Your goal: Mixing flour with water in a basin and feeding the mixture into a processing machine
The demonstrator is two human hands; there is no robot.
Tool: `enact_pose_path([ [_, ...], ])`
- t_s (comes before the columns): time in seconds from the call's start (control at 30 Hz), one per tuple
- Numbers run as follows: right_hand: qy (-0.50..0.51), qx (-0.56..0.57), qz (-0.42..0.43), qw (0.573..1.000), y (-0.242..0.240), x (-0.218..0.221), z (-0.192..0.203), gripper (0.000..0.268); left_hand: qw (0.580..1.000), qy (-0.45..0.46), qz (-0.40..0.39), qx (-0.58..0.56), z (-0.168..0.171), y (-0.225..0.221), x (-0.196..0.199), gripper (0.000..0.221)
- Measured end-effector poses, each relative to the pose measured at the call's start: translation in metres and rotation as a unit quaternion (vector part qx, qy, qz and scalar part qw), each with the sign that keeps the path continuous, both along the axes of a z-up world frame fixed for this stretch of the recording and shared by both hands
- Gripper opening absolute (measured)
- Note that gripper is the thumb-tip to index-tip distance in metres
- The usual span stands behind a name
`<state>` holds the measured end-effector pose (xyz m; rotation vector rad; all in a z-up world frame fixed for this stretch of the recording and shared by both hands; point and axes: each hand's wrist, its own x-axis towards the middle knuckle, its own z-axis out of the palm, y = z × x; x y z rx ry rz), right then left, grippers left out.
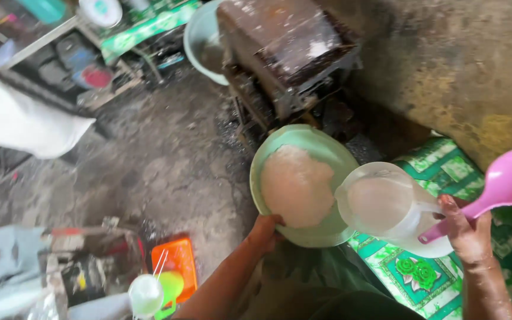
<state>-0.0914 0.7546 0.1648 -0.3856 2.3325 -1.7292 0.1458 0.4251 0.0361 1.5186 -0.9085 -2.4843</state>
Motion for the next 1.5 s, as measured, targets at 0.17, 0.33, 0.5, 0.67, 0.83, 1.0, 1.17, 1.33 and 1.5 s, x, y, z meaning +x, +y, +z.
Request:
enact_pose_path([
  [0.17,0.000,0.200,0.106,0.974,-0.063,0.035,0.080,0.061,1.000,0.004,0.029,-0.006,0.039,0.015,0.017,0.064],
  [0.33,0.074,0.455,0.198,0.865,-0.101,0.062,0.106,0.056,0.999,-0.019,0.021,-0.030,0.058,0.030,0.042,0.067],
  [0.5,0.105,0.413,0.169,0.889,-0.116,0.082,0.110,0.081,0.994,-0.017,-0.013,-0.105,0.084,0.043,0.094,0.071],
  [0.67,0.151,0.439,0.166,0.870,-0.118,0.094,0.105,0.072,0.996,-0.059,0.047,-0.052,0.078,0.050,0.149,0.054],
  [0.83,0.181,0.508,0.216,0.814,-0.126,0.122,0.121,0.079,0.990,-0.043,0.125,0.043,0.060,0.049,0.188,0.052],
  [1.0,0.142,0.458,0.279,0.832,-0.120,0.134,0.125,0.071,0.988,-0.038,0.146,0.040,0.044,0.045,0.207,0.025],
  [1.17,0.123,0.471,0.287,0.825,-0.128,0.160,0.132,0.074,0.989,-0.039,0.138,0.031,0.081,0.040,0.208,0.055],
  [1.33,0.157,0.496,0.255,0.815,-0.133,0.165,0.136,0.070,0.990,-0.046,0.130,0.011,0.071,0.049,0.206,0.051],
  [1.5,0.228,0.526,0.255,0.779,-0.119,0.141,0.133,0.068,0.993,-0.064,0.092,0.038,0.078,0.070,0.197,0.044],
])
